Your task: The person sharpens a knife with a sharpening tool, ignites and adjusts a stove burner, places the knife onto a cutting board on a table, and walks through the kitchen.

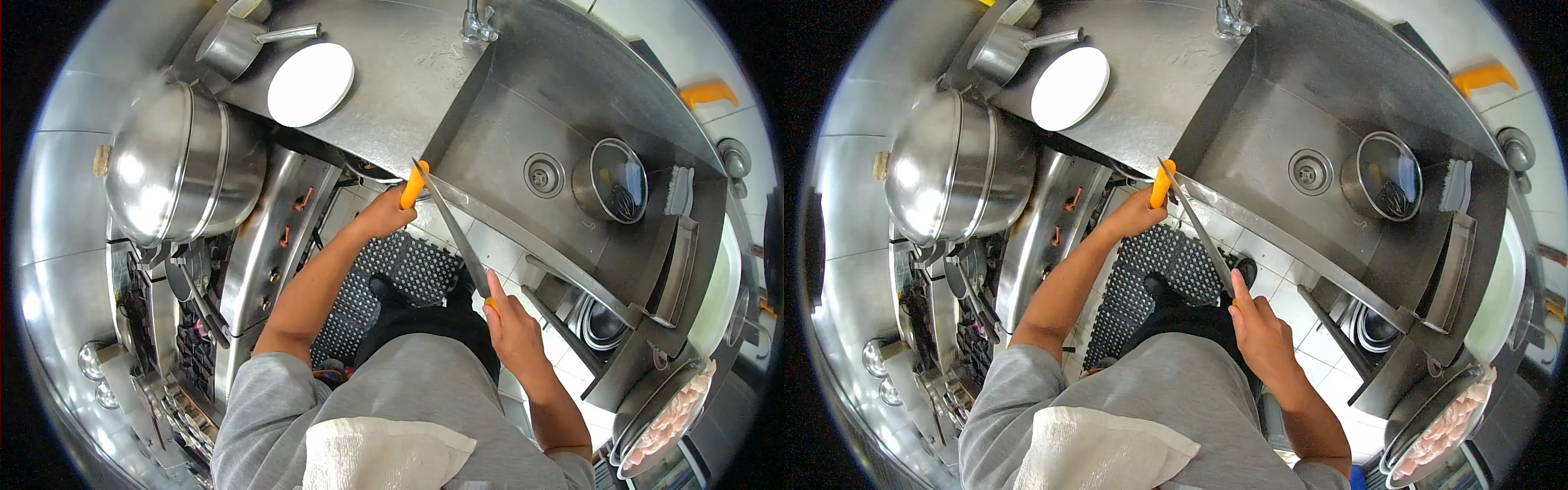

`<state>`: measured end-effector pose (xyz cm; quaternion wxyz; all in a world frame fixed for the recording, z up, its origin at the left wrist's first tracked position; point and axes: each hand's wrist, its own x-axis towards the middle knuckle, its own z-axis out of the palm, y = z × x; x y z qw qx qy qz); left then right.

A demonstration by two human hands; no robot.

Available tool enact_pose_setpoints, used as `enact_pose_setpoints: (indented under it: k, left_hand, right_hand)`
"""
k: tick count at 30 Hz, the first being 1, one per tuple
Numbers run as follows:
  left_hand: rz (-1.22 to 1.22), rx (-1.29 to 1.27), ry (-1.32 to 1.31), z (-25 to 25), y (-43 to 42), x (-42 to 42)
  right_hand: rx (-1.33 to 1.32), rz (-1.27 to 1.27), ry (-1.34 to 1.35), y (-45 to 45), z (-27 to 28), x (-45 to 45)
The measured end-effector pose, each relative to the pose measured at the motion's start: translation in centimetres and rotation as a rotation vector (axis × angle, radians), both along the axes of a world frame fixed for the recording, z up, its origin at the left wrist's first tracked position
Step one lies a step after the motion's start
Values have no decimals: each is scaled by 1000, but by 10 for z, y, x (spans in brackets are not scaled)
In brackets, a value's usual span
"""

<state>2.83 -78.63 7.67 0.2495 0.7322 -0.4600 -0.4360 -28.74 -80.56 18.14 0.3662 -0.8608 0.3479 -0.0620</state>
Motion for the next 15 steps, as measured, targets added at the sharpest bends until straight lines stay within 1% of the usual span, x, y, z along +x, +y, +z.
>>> enact_pose_setpoints:
  k: [2, 6, 8, 12, 15]
  left_hand:
    - [16, -40, -20, 0, 1, 0]
    - [46, 2, -51, 7, -1, 1]
    - [73, -66, -31, 9, -1, 0]
    - [74, -65, -24, 12, -2, 1]
    - [29, -28, -57, 10, -2, 5]
  right_hand:
    - [-11, -5, 3, -1, 0, 7]
    - [-22, -8, -5, -2, 1, 11]
    - [-24, -9, 5, -1, 2, 9]
    - [3, -6, 46, 6, 6, -3]
    - [46, -6, 79, 4, 14, 2]
